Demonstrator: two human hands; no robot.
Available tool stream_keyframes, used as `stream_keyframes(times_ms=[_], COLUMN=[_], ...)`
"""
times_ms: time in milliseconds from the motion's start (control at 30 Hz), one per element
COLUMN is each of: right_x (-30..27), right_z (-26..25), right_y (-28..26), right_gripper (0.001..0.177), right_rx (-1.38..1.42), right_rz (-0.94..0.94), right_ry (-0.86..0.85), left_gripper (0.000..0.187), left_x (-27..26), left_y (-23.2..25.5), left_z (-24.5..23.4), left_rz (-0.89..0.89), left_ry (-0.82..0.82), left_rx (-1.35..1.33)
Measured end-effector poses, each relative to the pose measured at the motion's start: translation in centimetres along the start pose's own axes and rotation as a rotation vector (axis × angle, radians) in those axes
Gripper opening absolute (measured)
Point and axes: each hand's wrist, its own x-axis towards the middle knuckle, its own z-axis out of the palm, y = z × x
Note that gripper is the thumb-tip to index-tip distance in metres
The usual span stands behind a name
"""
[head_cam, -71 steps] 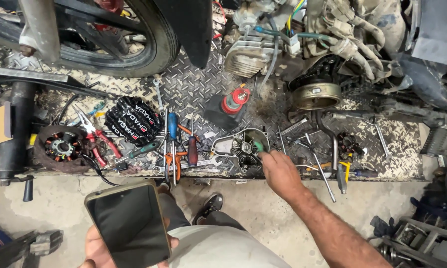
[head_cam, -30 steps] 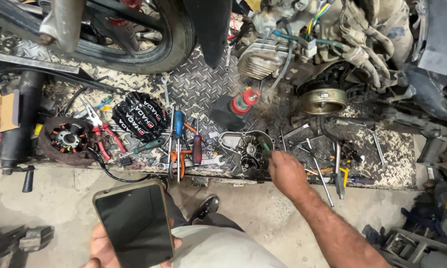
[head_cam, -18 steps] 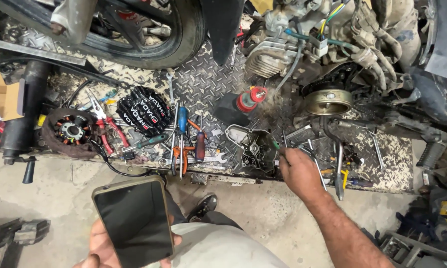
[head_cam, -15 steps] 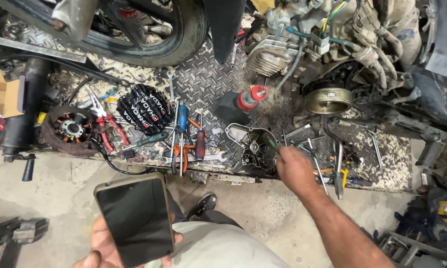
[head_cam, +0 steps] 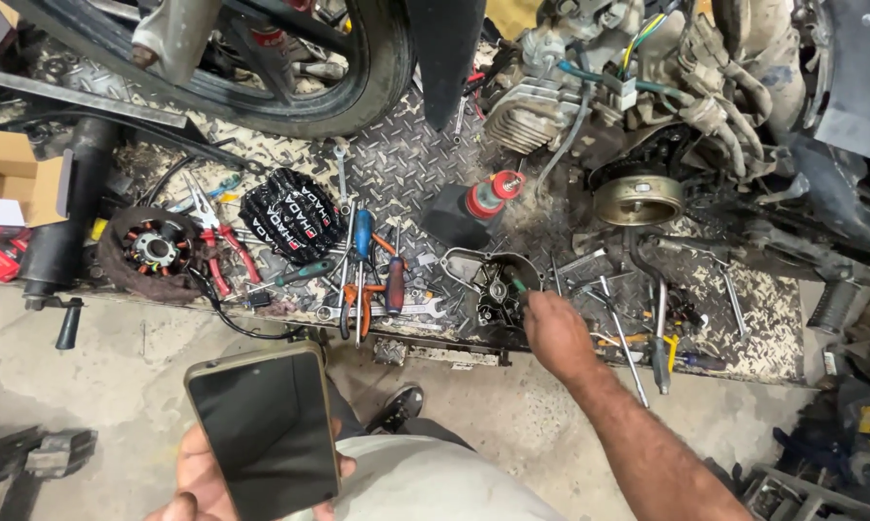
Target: Unboxing and preparing a new motorcycle stator for installation.
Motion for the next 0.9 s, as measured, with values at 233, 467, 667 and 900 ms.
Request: stream_keyframes(times_ms=[233, 467, 667, 900], right_x=[-2.9, 0.3, -0.5, -1.5], right_z=[-5.8, 0.9, 0.9, 2.1], right_y=[-3.5, 2.4, 2.9, 4.7], right_gripper=[0.035, 0.026, 0.025, 0.02], right_rx=[0.38, 0.263, 0.323, 0.032], right_rz=[0.241, 0.011, -0.148, -0.324], right_ry=[-0.142, 0.063, 0.256, 0.579], left_gripper=[0.059, 0.06, 0.063, 0.06], left_x=[0.5, -0.8, -2.7, -2.2], left_y=[-1.4, -1.6, 0.3, -0.3], left_z=[-1.1, 0.0, 2.6, 2.4], left_rz=[0.082, 0.093, 0.084, 0.097], left_ry=[-0.291, -0.488, 0.006, -0.156], left_rx=[-0.393, -0.96, -0.172, -0.321])
